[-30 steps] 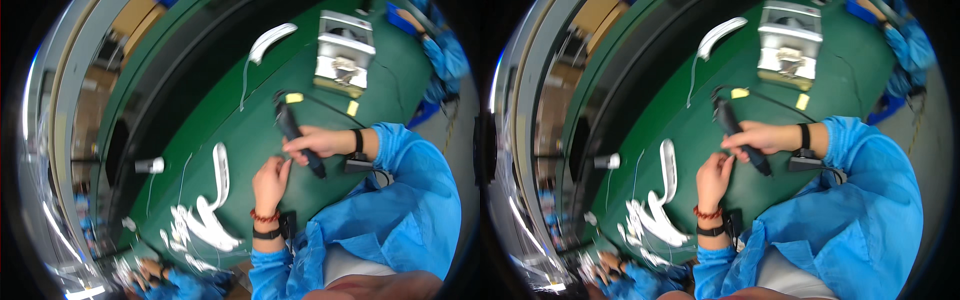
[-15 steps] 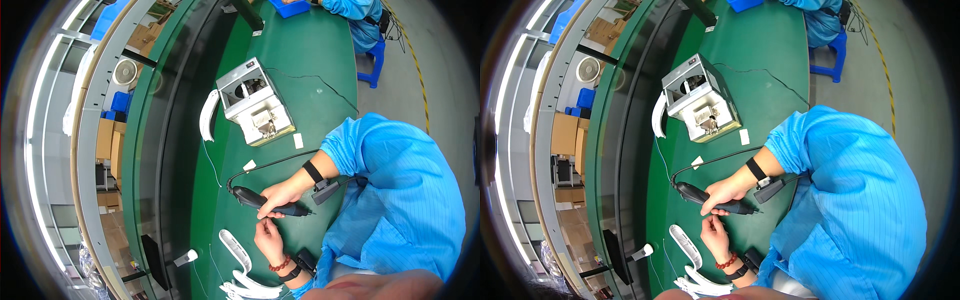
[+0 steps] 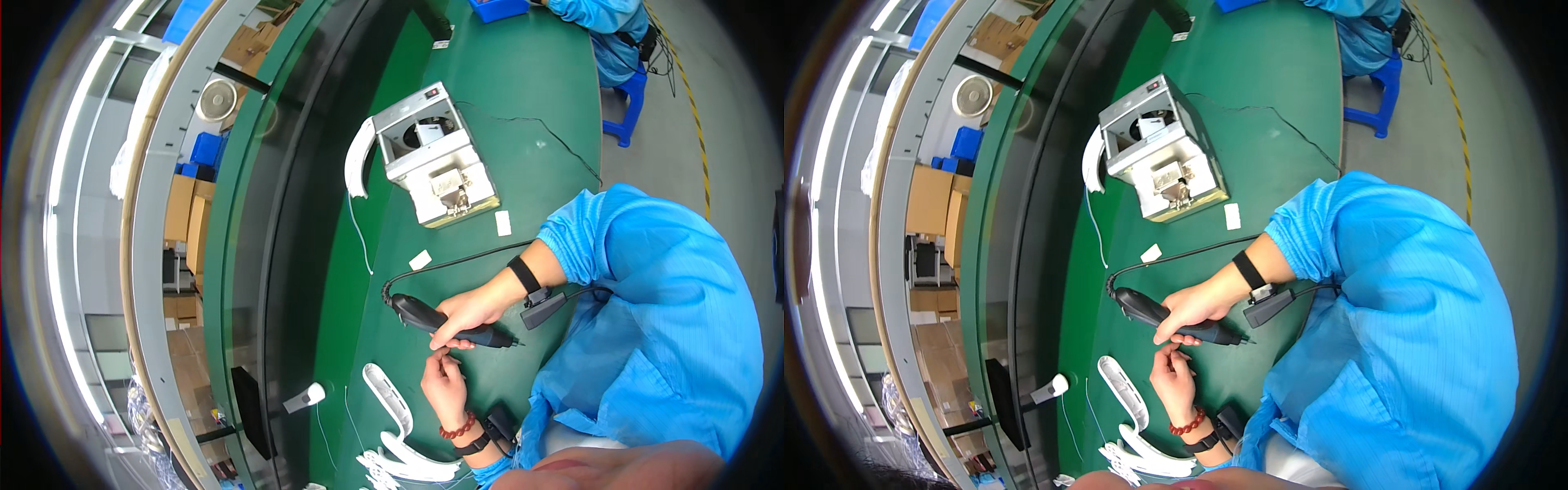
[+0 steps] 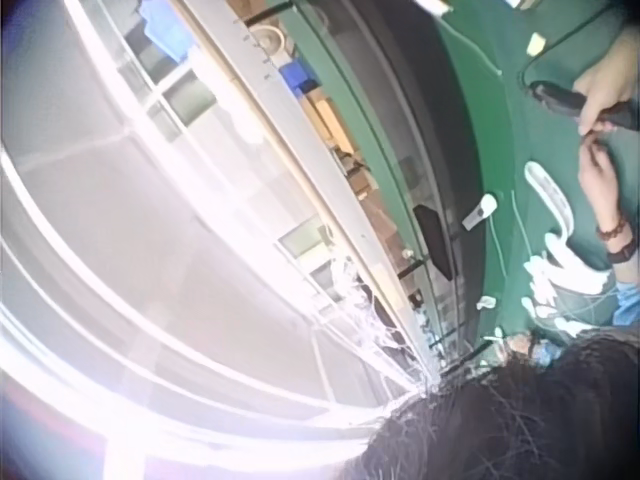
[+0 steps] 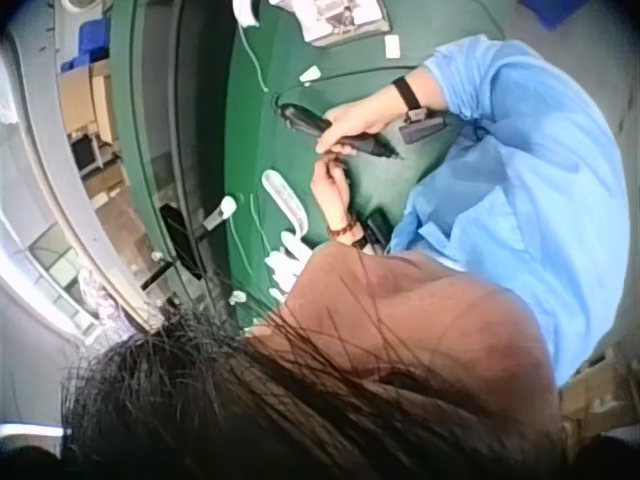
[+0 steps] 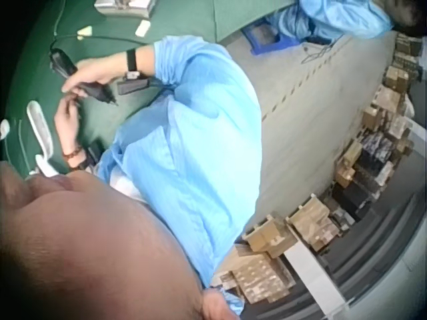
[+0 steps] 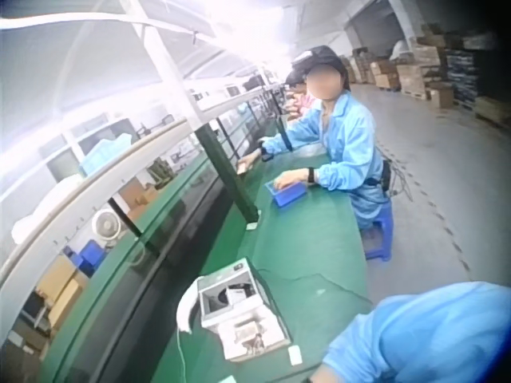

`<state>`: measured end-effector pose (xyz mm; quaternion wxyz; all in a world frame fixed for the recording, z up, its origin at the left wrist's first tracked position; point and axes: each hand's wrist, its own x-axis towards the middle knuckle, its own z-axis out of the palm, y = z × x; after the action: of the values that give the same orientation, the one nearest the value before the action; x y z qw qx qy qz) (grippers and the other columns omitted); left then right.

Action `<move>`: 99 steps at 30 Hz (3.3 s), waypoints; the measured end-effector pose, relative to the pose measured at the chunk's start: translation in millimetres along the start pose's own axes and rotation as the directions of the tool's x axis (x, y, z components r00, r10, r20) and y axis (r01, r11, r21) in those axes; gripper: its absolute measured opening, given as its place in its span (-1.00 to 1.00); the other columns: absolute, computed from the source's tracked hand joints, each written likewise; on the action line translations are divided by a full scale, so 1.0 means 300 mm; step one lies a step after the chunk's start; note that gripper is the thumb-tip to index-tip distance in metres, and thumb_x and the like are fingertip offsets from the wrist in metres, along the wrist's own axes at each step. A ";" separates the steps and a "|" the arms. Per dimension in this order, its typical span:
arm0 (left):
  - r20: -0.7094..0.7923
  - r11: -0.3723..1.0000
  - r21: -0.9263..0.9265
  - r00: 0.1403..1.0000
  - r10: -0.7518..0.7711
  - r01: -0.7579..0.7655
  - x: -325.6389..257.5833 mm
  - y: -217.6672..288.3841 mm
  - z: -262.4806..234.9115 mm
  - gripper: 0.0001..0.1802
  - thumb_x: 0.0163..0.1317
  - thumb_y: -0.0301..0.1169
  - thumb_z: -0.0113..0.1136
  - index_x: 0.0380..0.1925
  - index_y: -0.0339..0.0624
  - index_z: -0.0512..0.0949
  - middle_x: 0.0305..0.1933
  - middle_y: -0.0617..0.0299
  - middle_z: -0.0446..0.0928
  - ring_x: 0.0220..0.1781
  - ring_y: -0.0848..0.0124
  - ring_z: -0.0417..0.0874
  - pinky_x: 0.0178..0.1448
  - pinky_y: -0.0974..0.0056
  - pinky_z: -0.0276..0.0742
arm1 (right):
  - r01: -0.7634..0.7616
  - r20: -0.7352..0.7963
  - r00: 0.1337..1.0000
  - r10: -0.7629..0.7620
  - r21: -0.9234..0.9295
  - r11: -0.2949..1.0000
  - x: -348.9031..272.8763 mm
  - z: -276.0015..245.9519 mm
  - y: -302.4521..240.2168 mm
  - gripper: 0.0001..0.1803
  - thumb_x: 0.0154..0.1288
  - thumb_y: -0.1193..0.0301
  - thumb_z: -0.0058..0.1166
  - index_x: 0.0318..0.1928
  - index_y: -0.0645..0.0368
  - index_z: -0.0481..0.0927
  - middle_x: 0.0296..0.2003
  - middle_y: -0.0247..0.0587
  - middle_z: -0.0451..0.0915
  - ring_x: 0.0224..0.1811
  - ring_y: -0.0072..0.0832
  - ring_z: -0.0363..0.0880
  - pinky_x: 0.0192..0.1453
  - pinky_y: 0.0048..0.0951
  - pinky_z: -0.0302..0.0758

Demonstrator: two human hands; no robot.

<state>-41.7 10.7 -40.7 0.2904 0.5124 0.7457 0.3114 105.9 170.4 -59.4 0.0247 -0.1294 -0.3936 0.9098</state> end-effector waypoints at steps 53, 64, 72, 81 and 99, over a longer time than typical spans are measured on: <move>-0.401 0.572 0.472 0.414 0.817 -0.671 -0.384 0.589 -0.326 -0.74 0.24 -0.17 0.30 -0.10 0.12 0.73 -0.30 0.31 0.65 -0.41 0.45 0.52 -0.46 0.35 0.22 | -0.081 -0.147 0.985 0.095 0.099 0.992 -0.037 0.048 -0.056 -0.78 0.50 0.34 0.23 -0.07 0.11 0.45 -0.46 -0.34 0.49 -0.52 -0.54 0.44 -0.40 -0.40 0.42; -0.276 0.214 0.617 0.046 0.960 -0.757 -0.054 0.558 -0.359 -0.48 0.44 0.12 0.19 0.14 0.02 0.70 -0.28 0.41 0.69 -0.47 0.46 0.55 -0.42 0.35 0.35 | -0.122 -0.121 0.984 0.132 0.085 0.989 -0.034 0.040 -0.070 -0.81 0.50 0.38 0.22 -0.13 0.13 0.45 -0.49 -0.32 0.51 -0.51 -0.52 0.51 -0.36 -0.36 0.49; -0.483 0.720 0.603 0.560 0.672 -0.344 0.500 0.194 -0.439 -0.72 0.21 -0.50 0.28 -0.05 -0.15 0.69 -0.05 0.08 0.67 -0.04 -0.02 0.67 0.04 -0.03 0.59 | -0.132 -0.115 0.982 0.147 0.131 0.983 -0.042 0.035 -0.065 -0.83 0.51 0.41 0.17 -0.10 0.15 0.44 -0.50 -0.29 0.50 -0.53 -0.46 0.48 -0.37 -0.35 0.47; -0.316 0.652 0.735 0.945 0.086 0.187 0.756 -0.374 -0.438 -0.67 0.39 -0.38 0.19 0.15 0.01 0.60 0.24 0.10 0.59 0.31 0.09 0.62 0.36 0.00 0.55 | -0.106 -0.187 0.975 0.122 0.090 0.990 -0.035 0.023 -0.044 -0.79 0.51 0.36 0.15 -0.02 0.07 0.40 -0.50 -0.30 0.44 -0.53 -0.49 0.45 -0.41 -0.37 0.43; -0.730 0.172 -0.683 0.667 -0.149 -0.710 -0.154 0.101 -0.367 -0.33 0.57 -0.11 -0.02 0.57 -0.06 0.14 0.46 -0.02 0.40 0.39 0.00 0.54 0.49 -0.19 0.46 | -0.084 -0.166 0.981 0.098 0.089 0.992 -0.046 0.048 -0.055 -0.79 0.53 0.33 0.19 -0.03 0.10 0.44 -0.48 -0.33 0.47 -0.52 -0.52 0.46 -0.40 -0.38 0.45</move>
<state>-92.7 -42.7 57.9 0.1828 0.2156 0.3137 0.9065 114.7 169.5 -35.2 0.0217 -0.2236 -0.3461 0.9109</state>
